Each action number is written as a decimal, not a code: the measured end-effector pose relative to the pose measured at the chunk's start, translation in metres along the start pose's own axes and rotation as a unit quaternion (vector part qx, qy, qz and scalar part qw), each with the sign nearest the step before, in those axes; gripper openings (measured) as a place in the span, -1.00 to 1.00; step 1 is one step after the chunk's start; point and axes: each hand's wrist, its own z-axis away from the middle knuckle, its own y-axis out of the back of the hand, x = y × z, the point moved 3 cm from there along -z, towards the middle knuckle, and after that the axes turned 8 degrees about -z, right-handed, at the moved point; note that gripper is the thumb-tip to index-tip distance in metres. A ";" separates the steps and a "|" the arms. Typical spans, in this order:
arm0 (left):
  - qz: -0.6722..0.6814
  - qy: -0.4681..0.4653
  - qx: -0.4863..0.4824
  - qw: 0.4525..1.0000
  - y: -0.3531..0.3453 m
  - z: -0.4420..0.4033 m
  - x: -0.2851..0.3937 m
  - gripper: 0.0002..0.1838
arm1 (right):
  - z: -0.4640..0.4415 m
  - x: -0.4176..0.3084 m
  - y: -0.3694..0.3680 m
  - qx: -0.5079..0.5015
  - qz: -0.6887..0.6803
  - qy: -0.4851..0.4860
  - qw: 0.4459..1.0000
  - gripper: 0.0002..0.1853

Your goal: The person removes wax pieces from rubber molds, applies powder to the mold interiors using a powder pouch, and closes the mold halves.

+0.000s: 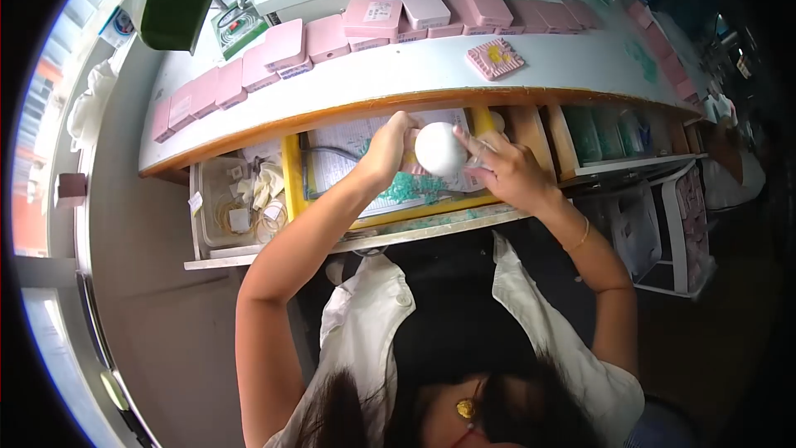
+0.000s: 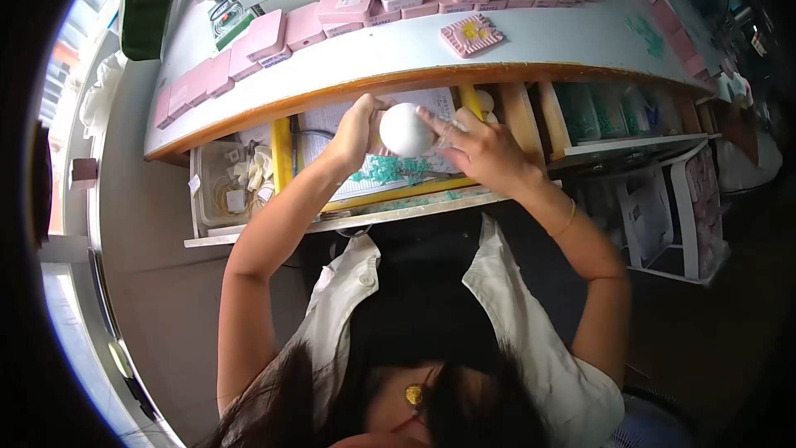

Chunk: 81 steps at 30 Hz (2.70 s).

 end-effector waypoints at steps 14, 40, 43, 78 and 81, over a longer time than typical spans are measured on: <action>0.068 -0.297 -0.079 0.949 0.011 0.027 0.047 -0.68 | 0.018 0.025 0.006 -0.047 0.127 -0.031 0.990 -0.25; 0.140 -0.175 -0.219 0.950 -0.064 0.005 0.070 -0.63 | 0.040 -0.026 0.098 0.526 -0.335 0.199 0.756 -0.54; -0.166 -0.394 -0.006 0.904 -0.042 0.008 0.068 -0.61 | 0.019 0.011 0.025 0.021 0.055 -0.139 0.989 -0.63; -0.302 -0.456 0.260 0.796 0.074 0.027 0.084 -0.60 | -0.022 -0.153 0.083 -0.219 -0.757 0.370 0.492 -0.36; -0.464 -0.475 0.261 0.701 0.079 0.037 0.067 -0.59 | -0.036 -0.166 0.077 -0.302 -0.801 0.374 0.358 -0.36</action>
